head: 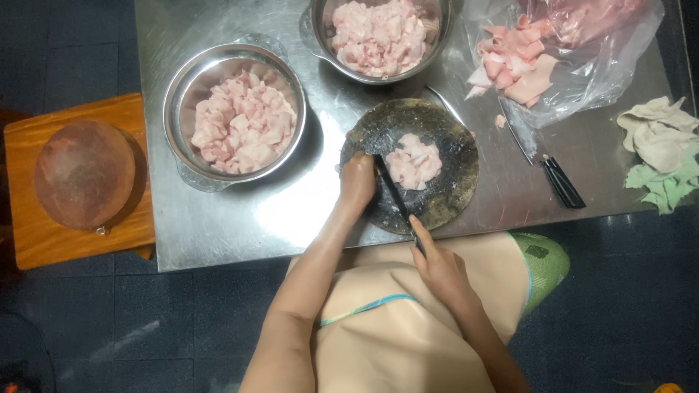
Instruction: Slicing raw meat into small pieces on a cutting board using a large knife
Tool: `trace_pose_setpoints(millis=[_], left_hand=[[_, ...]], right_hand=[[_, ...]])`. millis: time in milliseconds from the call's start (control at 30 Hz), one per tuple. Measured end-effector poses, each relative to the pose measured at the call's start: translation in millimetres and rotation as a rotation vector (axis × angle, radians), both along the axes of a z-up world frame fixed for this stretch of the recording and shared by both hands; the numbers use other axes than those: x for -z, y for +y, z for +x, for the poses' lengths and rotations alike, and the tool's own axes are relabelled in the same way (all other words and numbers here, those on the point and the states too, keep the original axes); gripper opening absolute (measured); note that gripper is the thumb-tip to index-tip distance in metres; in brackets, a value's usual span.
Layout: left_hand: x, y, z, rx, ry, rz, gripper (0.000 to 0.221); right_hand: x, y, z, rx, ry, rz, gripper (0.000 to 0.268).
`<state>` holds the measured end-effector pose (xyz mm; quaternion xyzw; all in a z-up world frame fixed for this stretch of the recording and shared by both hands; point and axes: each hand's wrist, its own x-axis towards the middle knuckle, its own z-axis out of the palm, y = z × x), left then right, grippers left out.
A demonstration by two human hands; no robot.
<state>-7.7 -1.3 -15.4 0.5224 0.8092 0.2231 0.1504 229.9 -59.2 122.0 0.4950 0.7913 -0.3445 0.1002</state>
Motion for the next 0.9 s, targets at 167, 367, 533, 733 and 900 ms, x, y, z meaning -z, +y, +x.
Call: trace_pose_setpoints(millis=[167, 367, 533, 733, 900], left_hand=[[6.2, 2.9, -0.2, -0.021, 0.003, 0.034, 0.005], [-1.2, 0.2, -3.3, -0.01, -0.021, 0.08, 0.005], [-5.3, 1.1, 9.4, -0.01, -0.124, 0.116, 0.013], [-7.8, 25.7, 36.9, 0.2, -0.352, 0.446, 0.025], [-39.4, 38.6, 24.1, 0.233, -0.096, 0.424, 0.048]], right_hand=[[4.9, 19.7, -22.2, 0.02, 0.065, -0.131, 0.065], [8.2, 36.5, -27.5, 0.114, 0.275, -0.2, 0.064], [36.3, 31.7, 26.6, 0.29, 0.586, -0.223, 0.065], [50.5, 42.0, 64.7, 0.469, 0.813, -0.135, 0.063], [61.9, 42.9, 60.5, 0.518, 0.749, -0.136, 0.061]])
